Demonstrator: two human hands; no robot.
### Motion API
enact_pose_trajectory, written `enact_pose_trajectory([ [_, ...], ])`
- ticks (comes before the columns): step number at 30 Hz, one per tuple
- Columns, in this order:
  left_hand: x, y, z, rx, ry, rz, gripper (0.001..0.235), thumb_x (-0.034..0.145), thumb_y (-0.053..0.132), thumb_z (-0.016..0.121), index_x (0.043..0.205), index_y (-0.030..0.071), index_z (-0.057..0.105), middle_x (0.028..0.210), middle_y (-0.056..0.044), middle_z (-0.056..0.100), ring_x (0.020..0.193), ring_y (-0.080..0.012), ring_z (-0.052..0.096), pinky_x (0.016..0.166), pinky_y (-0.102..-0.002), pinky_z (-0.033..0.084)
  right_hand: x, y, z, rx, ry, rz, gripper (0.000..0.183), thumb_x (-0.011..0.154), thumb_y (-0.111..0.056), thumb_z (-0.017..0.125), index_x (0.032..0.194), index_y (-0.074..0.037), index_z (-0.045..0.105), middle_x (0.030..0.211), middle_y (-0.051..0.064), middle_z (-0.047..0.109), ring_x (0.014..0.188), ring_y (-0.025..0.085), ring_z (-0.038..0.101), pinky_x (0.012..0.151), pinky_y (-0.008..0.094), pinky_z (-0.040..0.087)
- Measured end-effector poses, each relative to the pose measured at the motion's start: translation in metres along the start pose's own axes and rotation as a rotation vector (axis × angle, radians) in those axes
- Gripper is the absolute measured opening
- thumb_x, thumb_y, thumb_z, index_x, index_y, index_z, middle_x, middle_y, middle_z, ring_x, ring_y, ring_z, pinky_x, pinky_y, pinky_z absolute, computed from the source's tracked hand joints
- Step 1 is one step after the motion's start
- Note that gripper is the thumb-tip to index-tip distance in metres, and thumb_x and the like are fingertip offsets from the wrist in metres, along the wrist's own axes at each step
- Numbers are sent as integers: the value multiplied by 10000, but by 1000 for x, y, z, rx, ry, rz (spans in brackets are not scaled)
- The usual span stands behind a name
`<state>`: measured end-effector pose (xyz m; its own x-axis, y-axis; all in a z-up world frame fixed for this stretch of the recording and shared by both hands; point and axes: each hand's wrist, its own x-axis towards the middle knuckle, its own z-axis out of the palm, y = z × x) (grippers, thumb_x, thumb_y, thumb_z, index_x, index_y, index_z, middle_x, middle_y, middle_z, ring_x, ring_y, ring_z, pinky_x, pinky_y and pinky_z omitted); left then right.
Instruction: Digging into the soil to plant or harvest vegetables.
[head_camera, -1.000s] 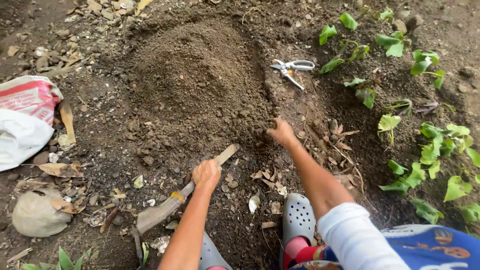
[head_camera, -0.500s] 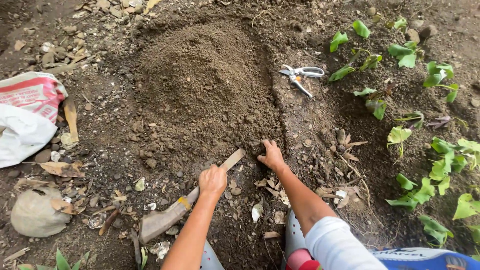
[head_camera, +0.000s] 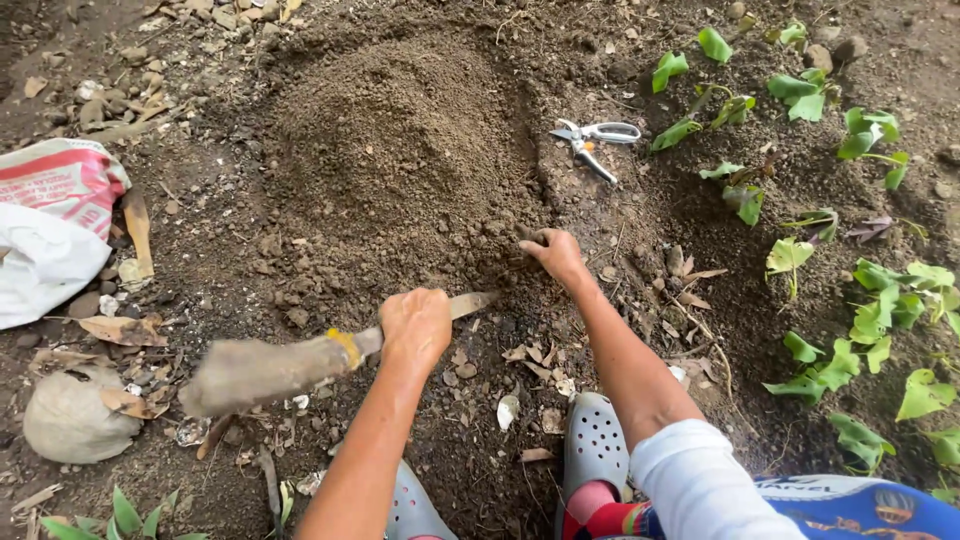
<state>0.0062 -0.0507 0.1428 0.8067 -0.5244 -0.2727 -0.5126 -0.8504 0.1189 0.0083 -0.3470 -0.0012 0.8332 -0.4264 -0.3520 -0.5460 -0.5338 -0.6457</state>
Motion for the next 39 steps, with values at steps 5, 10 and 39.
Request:
enact_pose_trajectory([
  [5, 4, 16, -24, 24, -97, 3, 172, 882, 88, 637, 920, 92, 805, 944, -162, 771, 878, -288, 765, 766, -441, 608, -20, -12, -4, 161, 8, 12, 429, 897, -388, 769, 1158, -49, 733, 942, 104, 743, 746, 183, 649, 695, 354, 533],
  [10, 23, 20, 69, -75, -305, -88, 162, 926, 95, 632, 995, 70, 776, 904, -142, 782, 777, -249, 780, 717, -433, 607, -7, 26, 9, 872, -244, 319, 382, 951, -295, 729, 1235, -53, 649, 1012, 136, 653, 782, 185, 606, 668, 341, 489],
  [39, 27, 16, 129, 16, -18, -60, 157, 864, 126, 660, 842, 111, 815, 865, -152, 767, 836, -283, 772, 742, -441, 619, -18, -11, -21, 514, -154, 178, 380, 944, -54, 596, 1318, -87, 541, 1093, 187, 717, 925, 263, 707, 768, 442, 586],
])
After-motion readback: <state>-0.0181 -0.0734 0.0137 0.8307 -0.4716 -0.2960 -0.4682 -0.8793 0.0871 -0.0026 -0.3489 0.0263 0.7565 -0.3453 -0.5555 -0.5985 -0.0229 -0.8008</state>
